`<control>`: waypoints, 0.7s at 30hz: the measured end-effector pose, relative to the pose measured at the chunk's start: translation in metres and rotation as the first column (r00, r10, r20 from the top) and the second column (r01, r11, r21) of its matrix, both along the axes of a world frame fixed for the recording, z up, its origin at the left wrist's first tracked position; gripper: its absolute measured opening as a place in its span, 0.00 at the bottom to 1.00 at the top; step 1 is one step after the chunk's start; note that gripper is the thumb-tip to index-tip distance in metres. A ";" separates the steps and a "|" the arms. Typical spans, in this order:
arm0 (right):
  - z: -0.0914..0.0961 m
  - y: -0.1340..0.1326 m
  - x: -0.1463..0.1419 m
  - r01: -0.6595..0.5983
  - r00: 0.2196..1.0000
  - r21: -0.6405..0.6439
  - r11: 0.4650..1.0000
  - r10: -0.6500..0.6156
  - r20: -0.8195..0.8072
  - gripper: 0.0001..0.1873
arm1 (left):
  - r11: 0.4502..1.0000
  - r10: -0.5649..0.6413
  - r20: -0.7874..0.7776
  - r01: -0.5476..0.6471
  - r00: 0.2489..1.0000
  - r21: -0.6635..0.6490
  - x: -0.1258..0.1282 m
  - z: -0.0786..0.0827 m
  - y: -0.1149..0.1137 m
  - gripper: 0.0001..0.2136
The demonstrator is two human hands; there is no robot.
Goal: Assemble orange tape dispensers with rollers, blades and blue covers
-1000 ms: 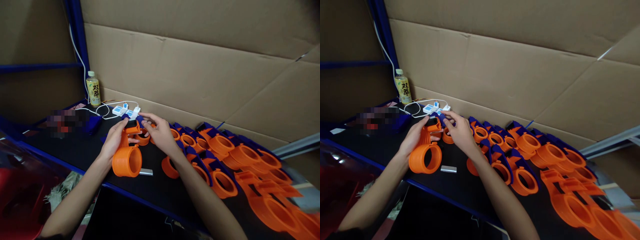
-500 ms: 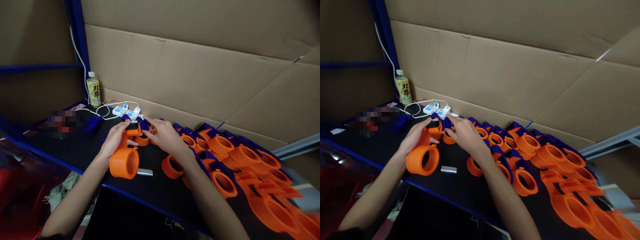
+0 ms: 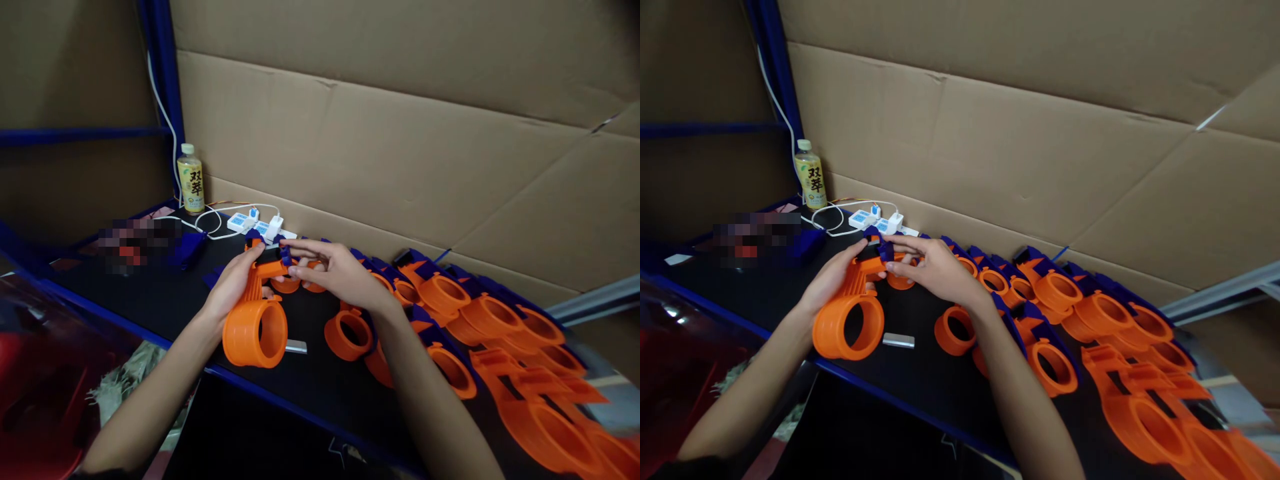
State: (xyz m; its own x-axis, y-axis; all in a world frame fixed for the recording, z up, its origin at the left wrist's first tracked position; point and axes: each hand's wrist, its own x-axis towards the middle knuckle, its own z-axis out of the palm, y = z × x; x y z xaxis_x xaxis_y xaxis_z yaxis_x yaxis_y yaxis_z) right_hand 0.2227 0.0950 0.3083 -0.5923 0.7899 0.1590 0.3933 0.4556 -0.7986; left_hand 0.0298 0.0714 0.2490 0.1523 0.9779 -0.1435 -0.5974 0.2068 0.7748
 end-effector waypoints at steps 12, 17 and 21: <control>-0.012 0.006 -0.001 0.004 0.997 -0.023 1.000 -0.002 0.083 0.33 | 0.999 0.030 -0.015 -0.029 0.999 0.017 0.001 -0.004 0.007 0.14; -0.020 0.009 -0.008 -0.045 0.990 -0.221 0.974 0.013 -0.140 0.31 | 0.998 0.031 -0.005 -0.031 1.000 0.060 0.002 -0.003 0.006 0.14; -0.023 0.013 -0.009 0.024 0.973 -0.235 0.972 -0.076 -0.219 0.28 | 0.993 0.065 -0.018 -0.063 0.998 0.100 0.002 -0.003 0.005 0.14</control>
State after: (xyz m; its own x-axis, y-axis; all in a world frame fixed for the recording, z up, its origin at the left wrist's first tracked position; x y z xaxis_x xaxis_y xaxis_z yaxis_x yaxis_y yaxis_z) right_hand 0.2137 0.1085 0.2857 -0.5210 0.8483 0.0942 0.2094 0.2340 -0.9494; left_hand 0.0323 0.0766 0.2464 0.0872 0.9950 -0.0478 -0.5905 0.0902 0.8020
